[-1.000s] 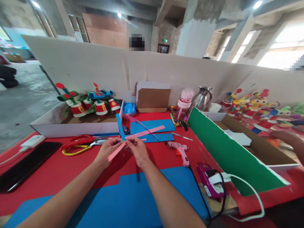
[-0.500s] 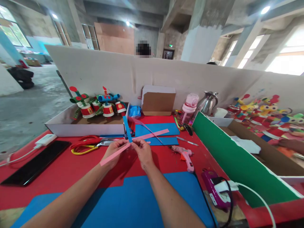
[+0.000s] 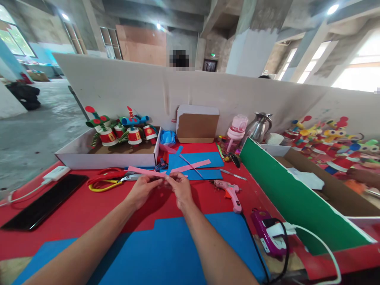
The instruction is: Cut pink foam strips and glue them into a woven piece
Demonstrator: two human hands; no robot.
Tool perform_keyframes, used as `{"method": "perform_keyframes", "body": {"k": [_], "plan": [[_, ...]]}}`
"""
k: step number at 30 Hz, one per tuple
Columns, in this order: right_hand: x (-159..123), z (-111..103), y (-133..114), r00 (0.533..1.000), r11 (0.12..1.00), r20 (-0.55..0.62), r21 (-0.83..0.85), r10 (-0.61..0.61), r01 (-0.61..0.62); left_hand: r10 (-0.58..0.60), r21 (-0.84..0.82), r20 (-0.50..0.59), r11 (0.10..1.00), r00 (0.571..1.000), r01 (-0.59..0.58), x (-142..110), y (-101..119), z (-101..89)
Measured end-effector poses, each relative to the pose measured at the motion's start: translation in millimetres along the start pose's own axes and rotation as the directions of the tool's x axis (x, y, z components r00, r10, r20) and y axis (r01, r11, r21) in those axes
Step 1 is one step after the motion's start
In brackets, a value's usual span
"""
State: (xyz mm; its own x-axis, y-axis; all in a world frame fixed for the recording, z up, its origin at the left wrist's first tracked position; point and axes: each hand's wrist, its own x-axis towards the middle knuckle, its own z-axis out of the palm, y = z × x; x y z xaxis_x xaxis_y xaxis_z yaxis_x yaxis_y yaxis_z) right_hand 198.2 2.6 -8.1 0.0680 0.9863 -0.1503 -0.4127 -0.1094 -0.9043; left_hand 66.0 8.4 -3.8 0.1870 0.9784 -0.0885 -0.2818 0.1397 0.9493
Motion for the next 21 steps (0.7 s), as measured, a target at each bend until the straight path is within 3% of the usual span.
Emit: {"method": "perform_keyframes", "body": {"k": [2, 7, 12, 21], "plan": [[-0.9, 1.1, 0.1, 1.000, 1.000, 0.021, 0.019, -0.003, 0.002, 0.002, -0.009, 0.000, 1.000, 1.000, -0.002, -0.9, 0.9, 0.6], [-3.1, 0.9, 0.7, 0.998, 1.000, 0.056, -0.009, 0.030, -0.029, 0.018, 0.033, -0.122, 0.999, 0.992, -0.014, -1.6, 5.0, 1.0], [-1.9, -2.5, 0.1, 0.996, 0.991, 0.086, -0.135, -0.007, 0.018, 0.003, 0.161, -0.088, 0.987, 0.996, 0.011, 0.1, 6.0, -3.1], [4.0, -4.2, 7.0, 0.990, 0.956, 0.112, -0.269, -0.091, 0.118, 0.053, 0.240, -0.130, 0.970, 0.990, -0.021, 3.8, 1.0, -8.8]]}}
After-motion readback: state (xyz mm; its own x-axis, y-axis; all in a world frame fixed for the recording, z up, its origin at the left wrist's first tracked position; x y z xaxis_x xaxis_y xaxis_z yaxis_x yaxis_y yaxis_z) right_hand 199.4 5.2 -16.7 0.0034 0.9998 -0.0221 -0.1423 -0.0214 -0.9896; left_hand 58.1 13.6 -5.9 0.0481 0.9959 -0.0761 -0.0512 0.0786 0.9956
